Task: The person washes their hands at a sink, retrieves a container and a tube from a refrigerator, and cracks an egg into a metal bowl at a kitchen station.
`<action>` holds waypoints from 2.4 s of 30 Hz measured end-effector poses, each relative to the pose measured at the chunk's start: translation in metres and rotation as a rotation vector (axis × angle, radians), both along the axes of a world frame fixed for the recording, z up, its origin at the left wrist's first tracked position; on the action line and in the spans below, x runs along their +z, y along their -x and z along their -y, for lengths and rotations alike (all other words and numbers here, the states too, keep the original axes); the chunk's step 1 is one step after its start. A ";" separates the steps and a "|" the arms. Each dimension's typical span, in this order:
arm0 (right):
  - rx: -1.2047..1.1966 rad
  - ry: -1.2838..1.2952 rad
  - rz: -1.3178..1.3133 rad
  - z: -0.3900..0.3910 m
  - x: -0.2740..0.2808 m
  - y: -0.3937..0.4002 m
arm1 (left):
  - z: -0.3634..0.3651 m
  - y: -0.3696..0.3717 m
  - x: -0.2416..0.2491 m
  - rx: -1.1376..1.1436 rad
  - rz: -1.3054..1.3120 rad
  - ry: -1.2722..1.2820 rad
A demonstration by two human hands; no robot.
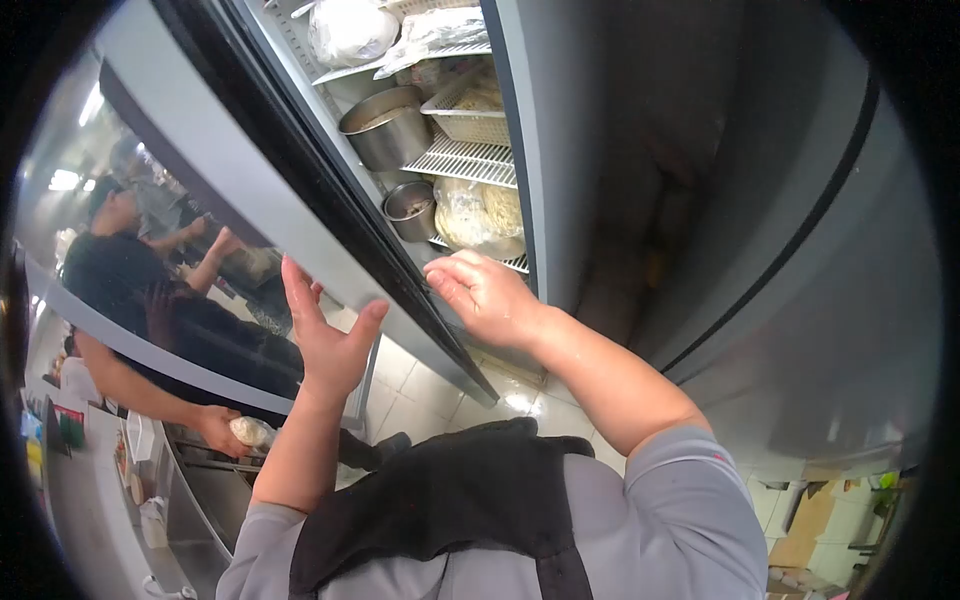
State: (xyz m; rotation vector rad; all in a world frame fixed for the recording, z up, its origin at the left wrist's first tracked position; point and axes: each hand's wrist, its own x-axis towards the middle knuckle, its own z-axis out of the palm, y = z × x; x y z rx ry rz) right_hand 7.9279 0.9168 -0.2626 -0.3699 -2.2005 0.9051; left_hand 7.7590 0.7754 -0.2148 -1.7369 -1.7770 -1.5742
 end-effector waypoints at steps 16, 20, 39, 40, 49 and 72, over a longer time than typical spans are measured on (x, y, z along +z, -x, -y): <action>-0.295 0.139 -0.228 -0.163 0.036 0.122 | 0.072 0.068 0.000 0.133 -0.147 0.069; -0.508 0.068 -0.258 -0.218 0.051 0.167 | 0.095 0.105 -0.023 0.077 -0.158 0.054; -0.938 -0.304 0.343 -0.375 0.105 0.277 | 0.175 0.135 -0.048 0.533 -0.127 -0.013; -0.933 -0.299 0.340 -0.379 0.105 0.281 | 0.182 0.134 -0.052 0.585 -0.101 0.005; -0.953 -0.163 0.182 -0.384 0.093 0.291 | 0.156 0.124 -0.007 0.873 -0.250 -0.184; 0.420 1.102 -0.584 -0.137 0.066 0.198 | 0.055 0.107 0.033 -0.066 0.369 0.228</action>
